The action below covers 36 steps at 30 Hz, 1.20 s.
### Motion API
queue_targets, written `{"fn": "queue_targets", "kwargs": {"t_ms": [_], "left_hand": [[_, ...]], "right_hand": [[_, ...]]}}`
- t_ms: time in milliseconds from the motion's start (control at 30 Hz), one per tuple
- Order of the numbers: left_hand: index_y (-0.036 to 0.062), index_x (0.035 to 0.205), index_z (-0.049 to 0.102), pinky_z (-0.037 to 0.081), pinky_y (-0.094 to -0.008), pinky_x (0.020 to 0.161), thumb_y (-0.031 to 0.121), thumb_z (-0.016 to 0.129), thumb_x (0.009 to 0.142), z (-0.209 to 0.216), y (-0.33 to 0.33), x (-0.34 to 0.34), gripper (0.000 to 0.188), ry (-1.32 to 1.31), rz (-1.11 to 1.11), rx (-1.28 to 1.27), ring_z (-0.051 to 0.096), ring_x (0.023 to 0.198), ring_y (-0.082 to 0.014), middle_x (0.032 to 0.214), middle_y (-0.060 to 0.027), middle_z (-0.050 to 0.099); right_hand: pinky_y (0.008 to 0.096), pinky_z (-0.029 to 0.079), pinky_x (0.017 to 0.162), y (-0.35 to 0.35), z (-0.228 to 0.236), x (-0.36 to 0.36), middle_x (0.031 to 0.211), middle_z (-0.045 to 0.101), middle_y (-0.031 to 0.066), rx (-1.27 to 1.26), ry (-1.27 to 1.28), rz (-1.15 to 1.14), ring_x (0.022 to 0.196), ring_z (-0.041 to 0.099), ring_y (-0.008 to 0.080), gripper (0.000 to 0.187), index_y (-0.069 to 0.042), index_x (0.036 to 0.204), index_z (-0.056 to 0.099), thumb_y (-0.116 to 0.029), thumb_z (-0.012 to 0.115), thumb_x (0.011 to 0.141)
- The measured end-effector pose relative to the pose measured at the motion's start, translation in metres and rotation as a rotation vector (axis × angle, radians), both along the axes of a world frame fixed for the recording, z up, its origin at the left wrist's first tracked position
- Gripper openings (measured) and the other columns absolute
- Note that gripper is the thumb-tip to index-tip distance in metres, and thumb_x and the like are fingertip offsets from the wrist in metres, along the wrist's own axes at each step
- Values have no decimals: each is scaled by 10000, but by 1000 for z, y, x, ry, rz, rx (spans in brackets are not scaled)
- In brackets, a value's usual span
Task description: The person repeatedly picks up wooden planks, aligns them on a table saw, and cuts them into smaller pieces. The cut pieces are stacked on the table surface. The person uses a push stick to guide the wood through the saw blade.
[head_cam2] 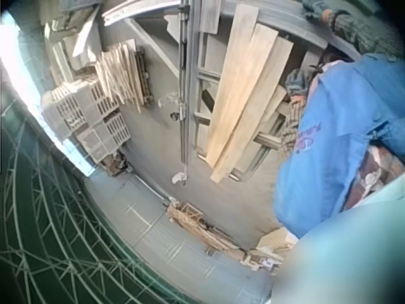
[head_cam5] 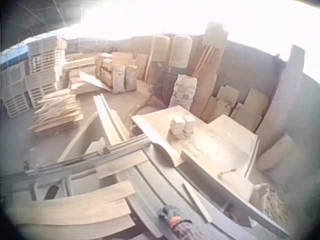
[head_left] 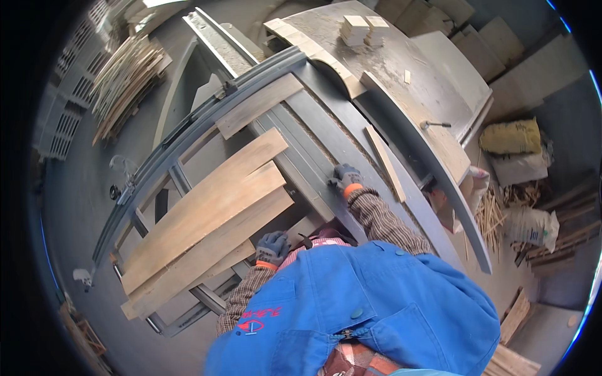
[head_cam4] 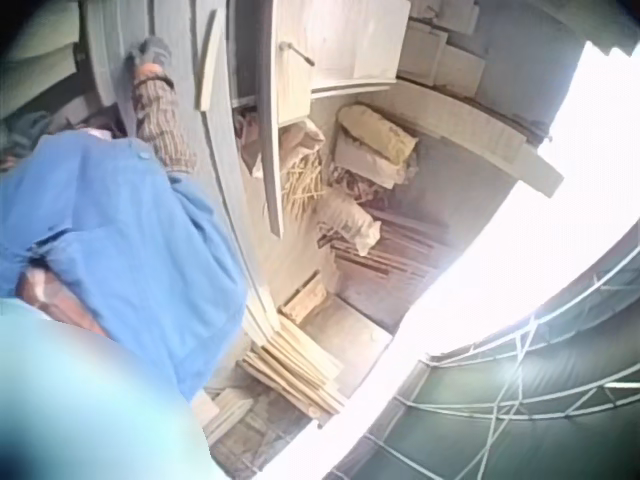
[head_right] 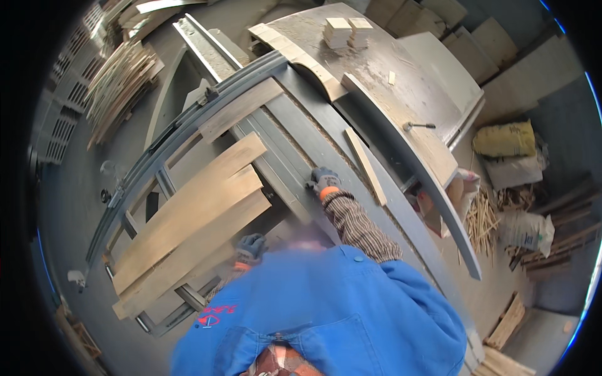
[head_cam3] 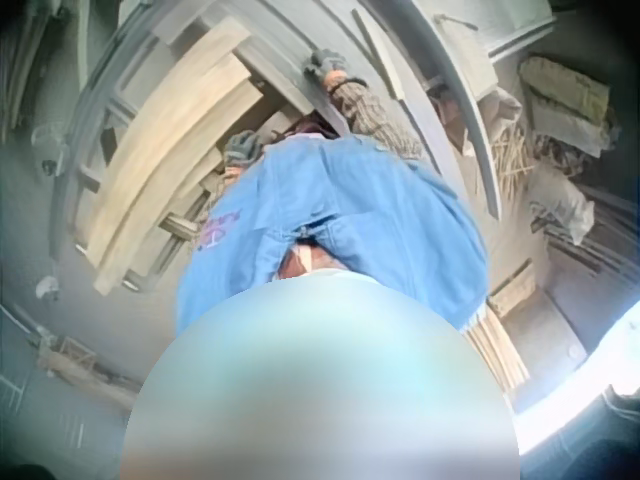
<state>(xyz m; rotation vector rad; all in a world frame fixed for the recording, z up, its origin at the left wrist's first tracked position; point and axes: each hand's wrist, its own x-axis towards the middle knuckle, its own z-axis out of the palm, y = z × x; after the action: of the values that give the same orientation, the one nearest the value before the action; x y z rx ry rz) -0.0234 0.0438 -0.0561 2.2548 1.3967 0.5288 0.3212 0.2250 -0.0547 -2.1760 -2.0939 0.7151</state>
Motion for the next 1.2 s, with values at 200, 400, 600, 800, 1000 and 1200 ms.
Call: {"fn": "queue_targets", "kwargs": {"t_ms": [200,400,600,800,1000,1200], "left_hand": [[99,1339,584,478,-503,994,446,600,919,-52,20,0,544,201,205,-510,599,1156,-403,1291,-212,622],[150,1323,603,490,-509,984,472,510,963,-64,71,-32,491,186,277,-517,625,1127,-408,1262,-199,648],[174,1287,628,499,-525,956,467,469,976,-72,46,-17,456,160,277,-402,646,1076,-407,1210,-204,667],[178,1193,656,517,-536,870,429,480,962,-67,19,7,384,158,260,-365,671,947,-413,1063,-186,707],[169,1096,670,528,-534,811,340,539,915,-61,13,8,281,89,288,-233,676,911,-401,1030,-187,709],[130,1006,687,533,-524,752,302,560,880,-96,3,1,247,273,129,-321,670,870,-402,966,-209,702]], "right_hand": [[456,515,846,32,8,-3,1045,667,140,-13,10,-60,1011,645,365,329,-145,941,674,-426,773,800],[452,509,854,75,14,-40,1047,665,138,30,27,-58,1021,638,362,313,-146,924,671,-418,767,805],[445,506,859,58,20,-27,1038,666,140,72,36,-24,1018,635,359,321,-146,929,673,-426,765,801],[458,501,878,27,22,3,1070,660,141,32,35,-34,1046,627,360,321,-142,957,662,-419,755,825],[453,504,847,19,12,4,1016,669,147,68,49,-65,987,639,364,334,-129,938,675,-409,777,788],[425,524,844,25,25,-4,1030,691,153,-74,171,-29,959,673,336,342,-107,965,703,-404,766,806]]}}
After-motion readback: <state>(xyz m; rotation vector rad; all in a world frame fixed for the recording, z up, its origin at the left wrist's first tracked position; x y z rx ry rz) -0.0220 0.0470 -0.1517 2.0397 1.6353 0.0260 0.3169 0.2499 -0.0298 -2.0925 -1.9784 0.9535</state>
